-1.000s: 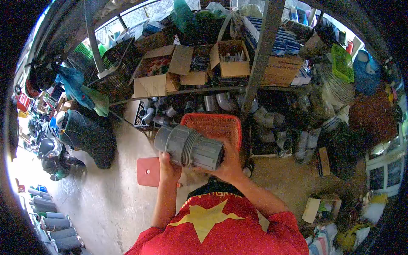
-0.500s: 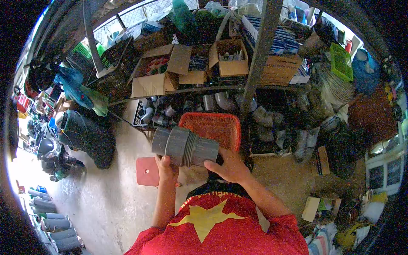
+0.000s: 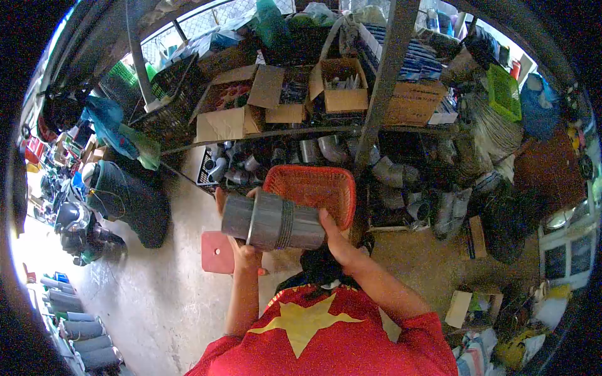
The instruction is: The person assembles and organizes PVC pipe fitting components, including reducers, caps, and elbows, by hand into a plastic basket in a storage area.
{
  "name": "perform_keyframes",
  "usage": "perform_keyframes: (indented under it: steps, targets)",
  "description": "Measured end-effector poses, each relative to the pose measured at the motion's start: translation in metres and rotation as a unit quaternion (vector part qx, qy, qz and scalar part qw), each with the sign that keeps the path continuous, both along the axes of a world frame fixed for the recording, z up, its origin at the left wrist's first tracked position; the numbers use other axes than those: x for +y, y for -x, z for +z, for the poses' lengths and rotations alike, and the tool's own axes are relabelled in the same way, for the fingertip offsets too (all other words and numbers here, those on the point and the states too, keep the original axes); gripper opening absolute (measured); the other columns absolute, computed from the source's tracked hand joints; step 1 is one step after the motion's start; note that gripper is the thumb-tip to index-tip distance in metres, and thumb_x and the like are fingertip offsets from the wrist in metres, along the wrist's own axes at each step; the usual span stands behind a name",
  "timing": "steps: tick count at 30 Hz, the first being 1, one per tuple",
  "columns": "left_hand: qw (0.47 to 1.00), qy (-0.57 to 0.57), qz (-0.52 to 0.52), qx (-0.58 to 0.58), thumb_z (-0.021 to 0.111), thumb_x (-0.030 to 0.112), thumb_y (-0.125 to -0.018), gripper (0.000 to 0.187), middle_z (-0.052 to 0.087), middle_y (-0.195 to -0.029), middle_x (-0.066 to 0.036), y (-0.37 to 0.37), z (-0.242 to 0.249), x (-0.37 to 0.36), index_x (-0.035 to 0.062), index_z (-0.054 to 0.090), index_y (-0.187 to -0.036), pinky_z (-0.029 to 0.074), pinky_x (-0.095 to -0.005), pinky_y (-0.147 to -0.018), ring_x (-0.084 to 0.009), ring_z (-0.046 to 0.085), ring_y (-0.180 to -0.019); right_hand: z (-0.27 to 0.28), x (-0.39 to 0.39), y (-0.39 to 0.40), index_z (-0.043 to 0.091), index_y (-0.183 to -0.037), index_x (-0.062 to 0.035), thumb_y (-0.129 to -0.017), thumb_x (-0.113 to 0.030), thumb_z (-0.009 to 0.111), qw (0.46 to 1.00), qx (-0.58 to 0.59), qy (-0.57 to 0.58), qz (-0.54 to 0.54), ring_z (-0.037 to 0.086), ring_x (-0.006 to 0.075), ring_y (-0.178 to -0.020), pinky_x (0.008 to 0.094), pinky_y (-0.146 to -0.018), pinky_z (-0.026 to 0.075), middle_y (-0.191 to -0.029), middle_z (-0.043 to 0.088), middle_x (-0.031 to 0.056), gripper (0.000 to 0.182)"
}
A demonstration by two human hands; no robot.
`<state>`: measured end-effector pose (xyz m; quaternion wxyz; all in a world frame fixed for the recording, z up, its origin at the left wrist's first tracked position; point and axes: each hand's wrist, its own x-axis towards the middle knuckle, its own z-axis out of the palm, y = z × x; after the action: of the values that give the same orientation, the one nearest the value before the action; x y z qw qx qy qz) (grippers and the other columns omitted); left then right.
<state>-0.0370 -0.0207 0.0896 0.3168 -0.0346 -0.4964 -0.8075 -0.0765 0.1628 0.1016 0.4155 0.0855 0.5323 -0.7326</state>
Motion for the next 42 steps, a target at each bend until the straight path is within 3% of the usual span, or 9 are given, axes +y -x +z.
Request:
perform_keyframes:
  steps: [9, 12, 15, 21, 24, 29, 31, 36, 42]
  targets:
    - [1.000, 0.012, -0.027, -0.006, 0.090, 0.051, -0.047, 0.140, 0.046, -0.131, -0.026, 0.001, -0.011, -0.004, 0.0158, 0.000, -0.149, 0.040, -0.0443, -0.100, -0.0316, 0.050, -0.118, -0.033, -0.013, -0.020, 0.039, -0.139, -0.0082, -0.089, -0.068, 0.037, 0.988, 0.112, -0.022, -0.101, 0.046, 0.0213, -0.122, 0.0345, -0.103, 0.035, -0.134, 0.048, 0.0089, 0.078]
    - [1.000, -0.012, -0.024, -0.016, 0.090, 0.052, -0.047, 0.138, 0.047, -0.130, -0.025, 0.000, -0.015, 0.000, 0.0154, 0.004, -0.149, 0.039, -0.0436, -0.101, -0.0310, 0.050, -0.118, -0.008, -0.014, -0.026, 0.034, -0.140, -0.0061, -0.090, -0.065, 0.040, 0.986, -0.016, 0.135, -0.098, 0.039, 0.0196, -0.126, 0.0340, -0.109, 0.026, -0.136, 0.043, 0.0085, 0.078]
    - [0.998, -0.052, -0.025, -0.015, 0.090, 0.052, -0.046, 0.138, 0.047, -0.130, -0.024, -0.001, -0.005, 0.003, 0.0150, 0.006, -0.149, 0.040, -0.0438, -0.101, -0.0313, 0.050, -0.118, -0.057, -0.004, -0.023, 0.036, -0.139, -0.0064, -0.087, -0.056, 0.053, 0.985, 0.125, 0.088, -0.082, 0.042, 0.0197, -0.125, 0.0357, -0.107, 0.028, -0.135, 0.045, 0.0088, 0.074]
    - [0.993, -0.112, -0.046, -0.012, 0.091, 0.050, -0.043, 0.139, 0.048, -0.129, -0.025, -0.004, -0.001, -0.006, 0.0156, 0.007, -0.148, 0.043, -0.0461, -0.099, -0.0336, 0.051, -0.118, -0.003, 0.023, -0.008, 0.032, -0.141, -0.0061, -0.074, -0.038, 0.076, 0.883, 0.424, -0.081, 0.184, 0.044, 0.0224, -0.124, 0.0383, -0.105, 0.033, -0.132, 0.048, 0.0117, 0.085]
    - [0.988, -0.119, -0.097, -0.007, 0.091, 0.049, -0.042, 0.140, 0.047, -0.128, -0.026, -0.006, 0.000, -0.006, 0.0156, 0.006, -0.148, 0.044, -0.0475, -0.098, -0.0346, 0.051, -0.117, -0.003, 0.031, 0.000, 0.048, -0.129, 0.0013, -0.067, -0.045, 0.081, 0.873, 0.399, -0.139, 0.243, 0.054, 0.0185, -0.109, 0.0340, -0.096, 0.040, -0.118, 0.059, 0.0079, 0.084]
    - [0.986, -0.090, -0.142, 0.013, 0.087, 0.054, -0.048, 0.134, 0.046, -0.131, -0.021, -0.006, -0.005, -0.007, 0.0129, 0.008, -0.148, 0.043, -0.0476, -0.100, -0.0333, 0.050, -0.119, -0.042, 0.026, -0.009, 0.041, -0.132, 0.0030, -0.065, -0.065, 0.074, 0.936, 0.208, 0.150, 0.241, 0.054, 0.0183, -0.109, 0.0342, -0.094, 0.042, -0.118, 0.058, 0.0086, 0.101]
    - [0.988, -0.081, -0.130, 0.019, 0.085, 0.056, -0.050, 0.132, 0.045, -0.133, -0.019, -0.008, -0.006, -0.007, 0.0119, 0.009, -0.148, 0.042, -0.0476, -0.101, -0.0328, 0.049, -0.120, -0.037, 0.017, -0.015, 0.039, -0.131, 0.0016, -0.067, -0.069, 0.069, 0.946, 0.189, 0.160, 0.210, 0.052, 0.0210, -0.112, 0.0357, -0.095, 0.040, -0.120, 0.055, 0.0115, 0.100]
    - [0.990, -0.093, -0.101, 0.017, 0.082, 0.059, -0.054, 0.128, 0.044, -0.134, -0.014, -0.012, -0.013, -0.006, 0.0100, 0.010, -0.148, 0.042, -0.0478, -0.102, -0.0314, 0.048, -0.121, -0.003, -0.004, -0.028, 0.043, -0.125, -0.0010, -0.073, -0.070, 0.062, 0.872, 0.477, -0.071, -0.085, 0.055, 0.0272, -0.108, 0.0385, -0.093, 0.040, -0.115, 0.055, 0.0157, 0.089]
    - [0.983, -0.171, -0.074, -0.009, 0.088, 0.049, -0.052, 0.128, 0.047, -0.129, -0.023, -0.017, -0.013, 0.000, 0.0141, 0.009, -0.148, 0.042, -0.0488, -0.100, -0.0335, 0.049, -0.120, -0.007, 0.010, -0.025, 0.046, -0.126, -0.0016, -0.070, -0.065, 0.067, 0.772, 0.618, -0.148, -0.032, 0.057, 0.0367, -0.104, 0.0419, -0.088, 0.044, -0.114, 0.055, 0.0205, 0.087]
